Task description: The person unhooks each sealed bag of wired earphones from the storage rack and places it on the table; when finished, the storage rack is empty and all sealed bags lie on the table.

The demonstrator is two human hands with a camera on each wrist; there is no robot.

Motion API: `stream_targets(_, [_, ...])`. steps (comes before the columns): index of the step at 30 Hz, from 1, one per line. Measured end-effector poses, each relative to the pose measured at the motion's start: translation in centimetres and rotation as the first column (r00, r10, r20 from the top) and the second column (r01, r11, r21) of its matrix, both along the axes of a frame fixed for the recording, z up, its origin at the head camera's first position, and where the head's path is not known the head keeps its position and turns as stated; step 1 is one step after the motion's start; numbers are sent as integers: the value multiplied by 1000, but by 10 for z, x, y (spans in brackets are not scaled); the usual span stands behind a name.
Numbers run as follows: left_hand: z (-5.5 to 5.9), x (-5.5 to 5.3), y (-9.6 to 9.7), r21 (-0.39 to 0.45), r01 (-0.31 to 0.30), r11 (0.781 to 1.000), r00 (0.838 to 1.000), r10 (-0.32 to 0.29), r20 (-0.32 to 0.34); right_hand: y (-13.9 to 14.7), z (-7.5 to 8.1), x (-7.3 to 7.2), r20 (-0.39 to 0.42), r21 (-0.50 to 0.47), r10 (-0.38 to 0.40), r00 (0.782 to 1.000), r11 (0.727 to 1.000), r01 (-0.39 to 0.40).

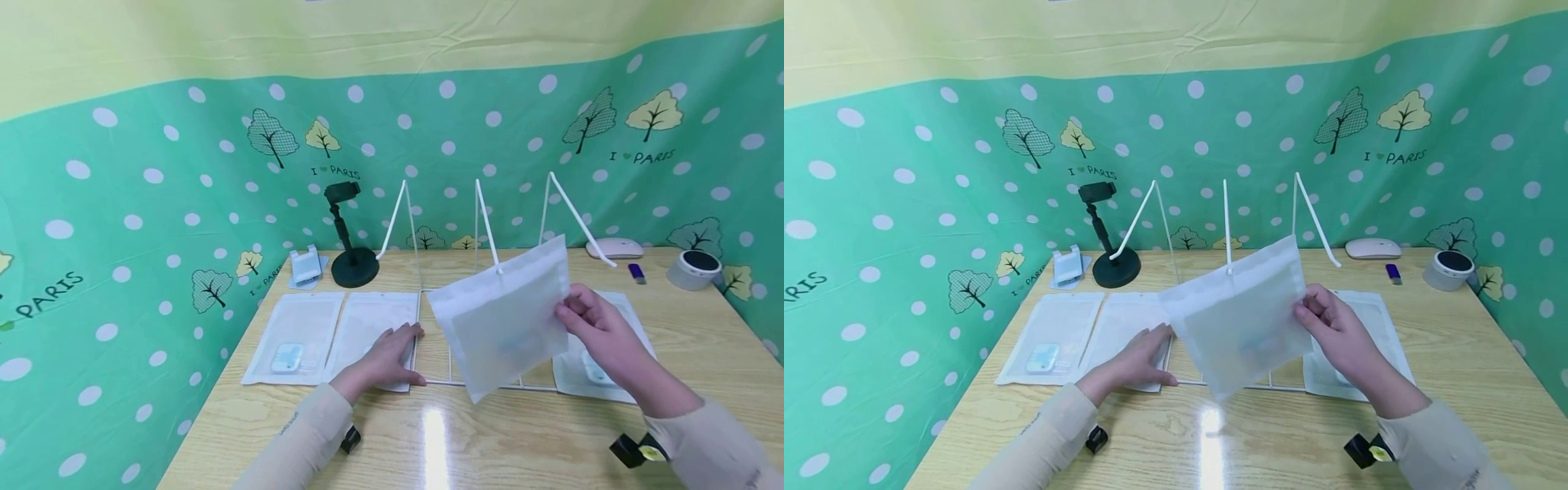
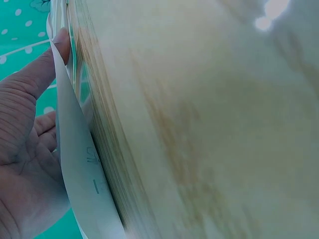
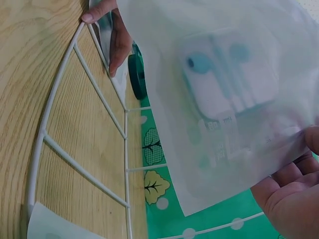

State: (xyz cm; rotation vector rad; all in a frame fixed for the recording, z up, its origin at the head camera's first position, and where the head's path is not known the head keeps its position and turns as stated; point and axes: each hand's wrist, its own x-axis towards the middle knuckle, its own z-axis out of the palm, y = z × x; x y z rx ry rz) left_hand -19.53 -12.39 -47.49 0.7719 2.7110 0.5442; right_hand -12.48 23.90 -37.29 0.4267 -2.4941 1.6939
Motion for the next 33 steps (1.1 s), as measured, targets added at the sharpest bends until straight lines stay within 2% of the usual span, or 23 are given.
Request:
stream_targets(8, [1, 0, -1, 0, -4, 1000, 1000, 4, 3, -2, 9, 9, -23, -20, 4, 1000, 1000, -4])
stream_targets(15, [-1, 0, -2, 5, 3, 1000, 1000, -3, -12, 1, 20, 20, -104, -146, 65, 992, 986, -80])
stream_targets(20, [-1, -1, -2, 6, -3, 1000, 1000, 3, -6, 15, 24, 29, -155, -218, 101, 983, 967, -134])
stream_targets(26, [0, -2, -2, 8, -7, 1000, 1000, 7, -1, 48, 20, 36, -259, -403, 171, 950, 875, -268])
stream_targets(28, [0, -3, -2, 12, -3, 1000, 1000, 3, -1, 61, 17, 38, -290, -465, 157, 944, 839, -283])
stream_targets(29, [0, -3, -2, 10, -2, 1000, 1000, 2, 2, 67, 16, 38, -303, -484, 140, 943, 829, -279])
stream_targets(30, [0, -4, -2, 11, 0, 1000, 1000, 0, 1, 75, 15, 38, -321, -515, 135, 937, 806, -293])
stream_targets(31, [0, -4, -2, 12, 3, 1000, 1000, -3, -2, 83, 14, 38, -330, -529, 124, 936, 797, -292])
stream_targets(33, [1, -4, -2, 12, 4, 1000, 1000, -4, 0, 98, 11, 37, -331, -531, 75, 941, 809, -251])
